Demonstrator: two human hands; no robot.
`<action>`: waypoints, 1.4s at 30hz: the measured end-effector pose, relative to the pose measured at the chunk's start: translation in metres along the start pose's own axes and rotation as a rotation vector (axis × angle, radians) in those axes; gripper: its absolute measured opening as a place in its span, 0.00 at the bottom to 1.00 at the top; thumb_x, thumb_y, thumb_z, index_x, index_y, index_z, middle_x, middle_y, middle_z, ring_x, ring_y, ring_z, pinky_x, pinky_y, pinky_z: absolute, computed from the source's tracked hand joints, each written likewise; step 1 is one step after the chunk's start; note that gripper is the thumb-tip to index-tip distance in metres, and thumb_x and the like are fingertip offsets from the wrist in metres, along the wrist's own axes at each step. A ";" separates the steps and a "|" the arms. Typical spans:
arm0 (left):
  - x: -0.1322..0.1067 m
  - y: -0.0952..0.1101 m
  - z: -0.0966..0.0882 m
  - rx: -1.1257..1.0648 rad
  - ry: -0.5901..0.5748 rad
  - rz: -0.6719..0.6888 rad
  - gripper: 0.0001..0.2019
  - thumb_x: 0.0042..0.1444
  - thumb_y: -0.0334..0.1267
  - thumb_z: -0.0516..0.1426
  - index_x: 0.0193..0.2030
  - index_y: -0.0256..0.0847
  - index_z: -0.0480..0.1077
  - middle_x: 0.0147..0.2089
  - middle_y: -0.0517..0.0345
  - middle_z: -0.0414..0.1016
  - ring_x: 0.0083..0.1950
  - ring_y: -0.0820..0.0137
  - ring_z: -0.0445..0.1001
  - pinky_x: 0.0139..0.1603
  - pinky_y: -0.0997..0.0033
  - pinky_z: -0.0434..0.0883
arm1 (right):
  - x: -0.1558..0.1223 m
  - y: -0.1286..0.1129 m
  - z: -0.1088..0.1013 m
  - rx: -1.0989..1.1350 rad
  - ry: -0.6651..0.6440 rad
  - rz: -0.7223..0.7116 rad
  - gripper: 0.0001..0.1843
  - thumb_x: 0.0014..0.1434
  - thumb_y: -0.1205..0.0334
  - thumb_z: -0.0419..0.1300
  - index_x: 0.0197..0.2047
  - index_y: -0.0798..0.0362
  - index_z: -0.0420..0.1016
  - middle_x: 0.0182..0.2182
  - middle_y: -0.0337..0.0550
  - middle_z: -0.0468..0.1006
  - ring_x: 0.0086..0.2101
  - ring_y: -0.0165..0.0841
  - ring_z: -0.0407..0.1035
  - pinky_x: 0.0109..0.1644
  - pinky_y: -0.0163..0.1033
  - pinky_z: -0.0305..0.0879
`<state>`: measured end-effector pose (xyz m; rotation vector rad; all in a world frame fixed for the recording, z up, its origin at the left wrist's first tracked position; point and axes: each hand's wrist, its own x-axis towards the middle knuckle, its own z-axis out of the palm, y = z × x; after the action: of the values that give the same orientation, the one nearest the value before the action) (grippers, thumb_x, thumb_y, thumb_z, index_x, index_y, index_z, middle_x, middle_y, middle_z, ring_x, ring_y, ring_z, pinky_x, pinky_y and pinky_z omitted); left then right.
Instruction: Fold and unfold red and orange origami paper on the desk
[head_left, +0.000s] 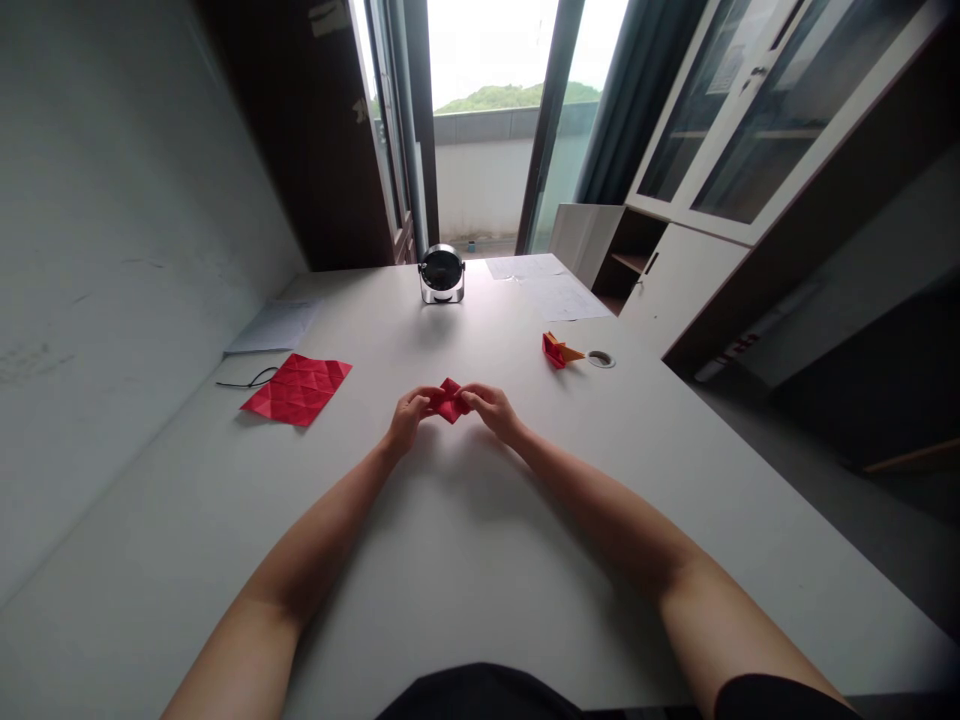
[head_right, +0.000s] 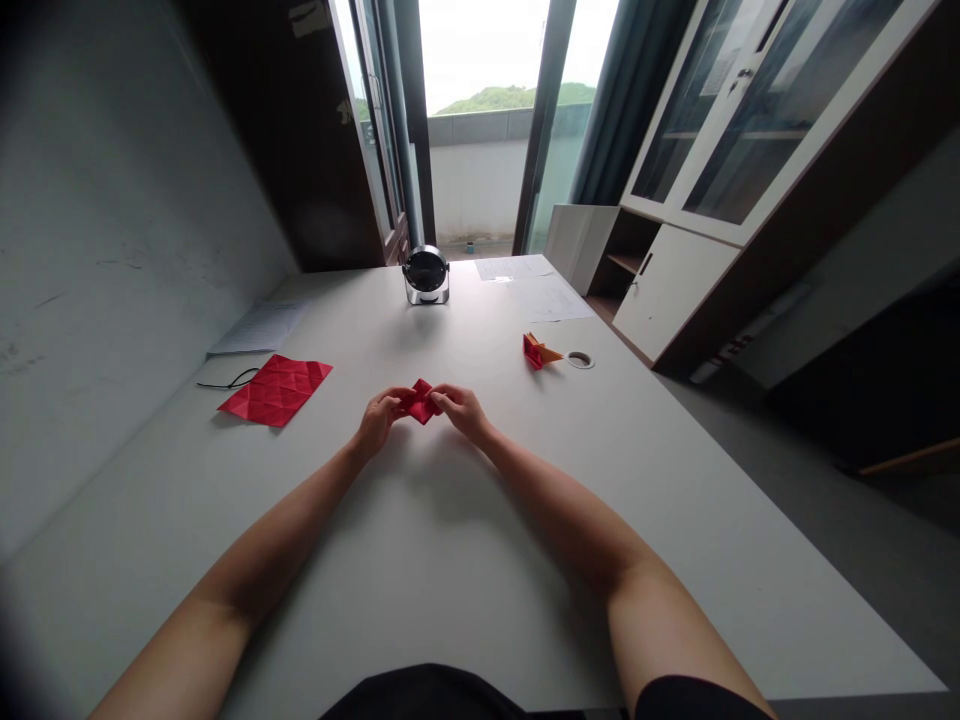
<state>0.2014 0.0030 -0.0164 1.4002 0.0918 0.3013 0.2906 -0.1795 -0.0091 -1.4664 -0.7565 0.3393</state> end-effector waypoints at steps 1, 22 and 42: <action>0.000 0.000 0.001 0.030 0.003 0.012 0.15 0.55 0.42 0.56 0.43 0.35 0.75 0.42 0.49 0.80 0.43 0.64 0.78 0.48 0.59 0.76 | 0.000 0.002 0.000 -0.030 0.020 -0.006 0.16 0.58 0.50 0.59 0.38 0.55 0.78 0.29 0.43 0.78 0.31 0.33 0.72 0.38 0.38 0.70; 0.007 -0.008 -0.006 0.068 0.162 -0.009 0.18 0.55 0.47 0.59 0.45 0.35 0.79 0.44 0.47 0.81 0.42 0.64 0.78 0.45 0.66 0.73 | 0.006 0.015 0.002 0.130 -0.039 0.015 0.12 0.51 0.63 0.58 0.40 0.54 0.76 0.31 0.41 0.78 0.29 0.32 0.74 0.34 0.37 0.70; -0.001 -0.005 -0.002 0.155 -0.025 0.018 0.21 0.57 0.48 0.60 0.54 0.39 0.69 0.53 0.45 0.75 0.48 0.60 0.77 0.36 0.70 0.74 | 0.009 0.029 -0.003 -0.023 0.021 -0.061 0.11 0.55 0.55 0.64 0.36 0.53 0.75 0.30 0.40 0.77 0.31 0.33 0.70 0.38 0.39 0.68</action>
<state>0.2007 0.0038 -0.0212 1.5587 0.0838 0.2969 0.3057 -0.1724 -0.0350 -1.4630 -0.7892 0.2689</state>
